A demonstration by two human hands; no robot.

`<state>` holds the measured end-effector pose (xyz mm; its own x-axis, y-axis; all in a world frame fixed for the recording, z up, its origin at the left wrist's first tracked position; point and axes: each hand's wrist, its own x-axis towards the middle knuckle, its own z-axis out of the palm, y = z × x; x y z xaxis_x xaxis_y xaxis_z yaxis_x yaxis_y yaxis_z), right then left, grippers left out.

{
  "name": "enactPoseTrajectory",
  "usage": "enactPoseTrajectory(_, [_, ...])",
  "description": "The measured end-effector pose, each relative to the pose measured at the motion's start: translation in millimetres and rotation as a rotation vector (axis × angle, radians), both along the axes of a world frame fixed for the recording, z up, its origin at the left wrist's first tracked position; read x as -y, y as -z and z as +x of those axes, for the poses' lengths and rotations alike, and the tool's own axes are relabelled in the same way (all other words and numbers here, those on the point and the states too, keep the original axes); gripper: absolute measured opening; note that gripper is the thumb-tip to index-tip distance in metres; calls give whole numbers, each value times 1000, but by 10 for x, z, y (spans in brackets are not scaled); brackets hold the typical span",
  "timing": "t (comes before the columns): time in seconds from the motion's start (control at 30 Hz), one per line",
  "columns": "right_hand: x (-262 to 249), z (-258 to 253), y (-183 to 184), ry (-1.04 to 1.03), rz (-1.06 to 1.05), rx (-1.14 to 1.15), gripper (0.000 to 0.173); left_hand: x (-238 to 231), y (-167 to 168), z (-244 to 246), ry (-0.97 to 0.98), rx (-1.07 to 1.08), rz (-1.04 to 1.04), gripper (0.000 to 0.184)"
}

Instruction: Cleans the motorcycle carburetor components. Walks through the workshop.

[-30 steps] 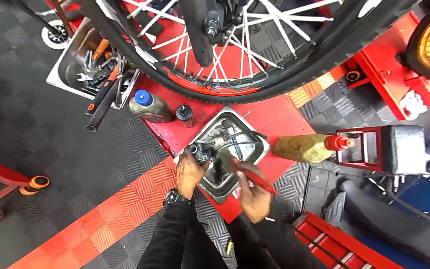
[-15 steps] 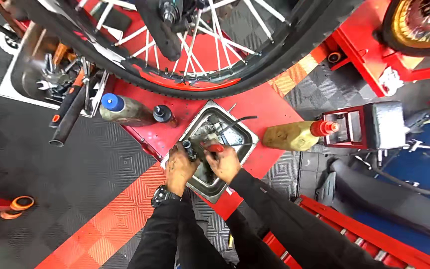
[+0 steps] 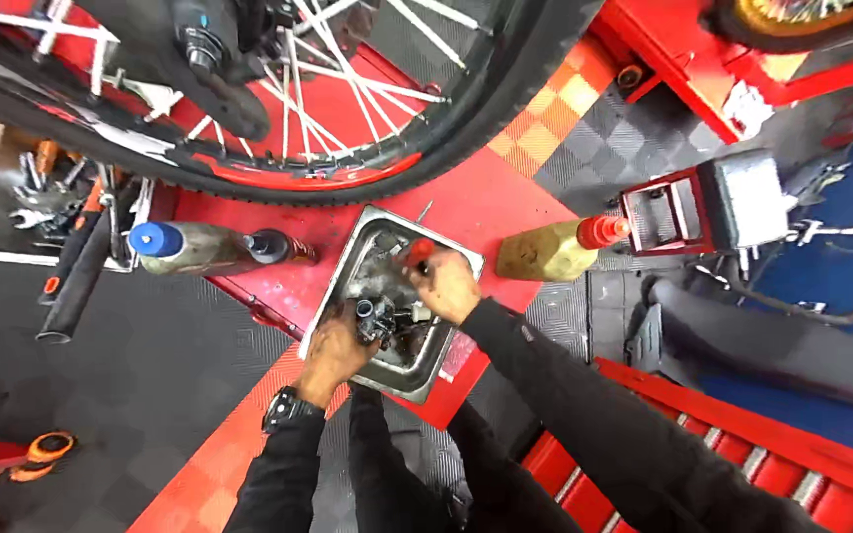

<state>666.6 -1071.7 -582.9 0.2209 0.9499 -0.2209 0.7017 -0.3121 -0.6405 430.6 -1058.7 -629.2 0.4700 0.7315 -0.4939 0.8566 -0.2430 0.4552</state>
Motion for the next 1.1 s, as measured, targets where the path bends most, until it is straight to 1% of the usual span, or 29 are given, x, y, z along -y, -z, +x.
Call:
enactPoseTrajectory(0.03, [10, 58, -12, -27, 11, 15, 22, 106, 41, -121, 8, 54, 32, 77])
enactPoseTrajectory(0.1, [14, 124, 23, -83, 20, 12, 23, 242, 163, -279, 12, 137, 96, 82])
enactPoseTrajectory(0.13, [37, 113, 91, -109, -22, -14, 21, 313, 213, -339, 9, 169, 122, 85])
enactPoseTrajectory(0.17, [87, 79, 178, -119, -107, -51, 21, 370, 239, -386, 5, 183, 143, 88])
enactPoseTrajectory(0.23, [192, 43, 391, -56, -283, -171, 24, 416, 236, -428, -12, 174, 168, 92])
enactPoseTrajectory(0.3, [415, 41, 496, 119, -356, -310, 28, 413, 195, -441, -35, 166, 152, 92])
enactPoseTrajectory(0.33, [557, 66, 451, 199, -360, -372, 29, 423, 182, -435, -56, 182, 123, 91])
enactPoseTrajectory(0.4, [892, 75, 139, 352, -305, -480, 27, 447, 158, -467, -112, 240, 57, 84])
enactPoseTrajectory(0.43, [1042, 98, -22, 473, -268, -551, 30, 432, 150, -483, -139, 265, 40, 75])
enactPoseTrajectory(0.47, [1200, 136, -166, 642, -234, -640, 31, 427, 137, -505, -163, 269, 24, 64])
enactPoseTrajectory(0.5, [1345, 196, -293, 856, -184, -755, 28, 423, 115, -518, -183, 257, 3, 58])
enactPoseTrajectory(0.53, [1426, 309, -378, 1083, -154, -891, 29, 404, 96, -512, -198, 241, -21, 54])
enactPoseTrajectory(0.57, [1452, 470, -396, 1273, -157, -1061, 42, 386, 82, -497, -205, 229, -33, 53])
enactPoseTrajectory(0.6, [1452, 635, -364, 1408, -159, -1264, 63, 387, 70, -489, -204, 221, -34, 51])
enactPoseTrajectory(0.63, [1423, 781, -277, 1482, -128, -1459, 80, 398, 56, -479, -203, 220, -30, 49])
enactPoseTrajectory(0.67, [1375, 905, -145, 1485, -40, -1635, 87, 410, 43, -457, -207, 229, -14, 46])
enactPoseTrajectory(0.7, [1319, 997, 3, 1441, 101, -1775, 87, 428, 24, -426, -218, 235, 3, 43])
enactPoseTrajectory(0.73, [1244, 1068, 132, 1395, 225, -1867, 82, 453, 0, -386, -235, 235, 16, 41])
enactPoseTrajectory(0.77, [1161, 1130, 214, 1355, 308, -1909, 75, 483, -25, -327, -253, 240, 30, 40])
enactPoseTrajectory(0.83, [1042, 1208, 298, 1298, 350, -1968, 61, 564, -92, -226, -270, 222, 65, 39])
enactPoseTrajectory(0.9, [862, 1193, 270, 1316, 341, -2009, 54, 561, -195, -166, -268, 154, 91, 39])
enactPoseTrajectory(0.93, [808, 1193, 204, 1334, 348, -1959, 51, 559, -238, -114, -263, 136, 95, 39])
enactPoseTrajectory(1.0, [791, 1141, -72, 1334, 367, -1762, 49, 573, -308, -21, -232, 101, 89, 39])
enactPoseTrajectory(1.07, [826, 1011, -412, 1212, 434, -1530, 53, 567, -349, 33, -195, 74, 100, 39])
enactPoseTrajectory(1.1, [859, 954, -560, 1128, 480, -1433, 50, 557, -368, 59, -181, 72, 108, 39])
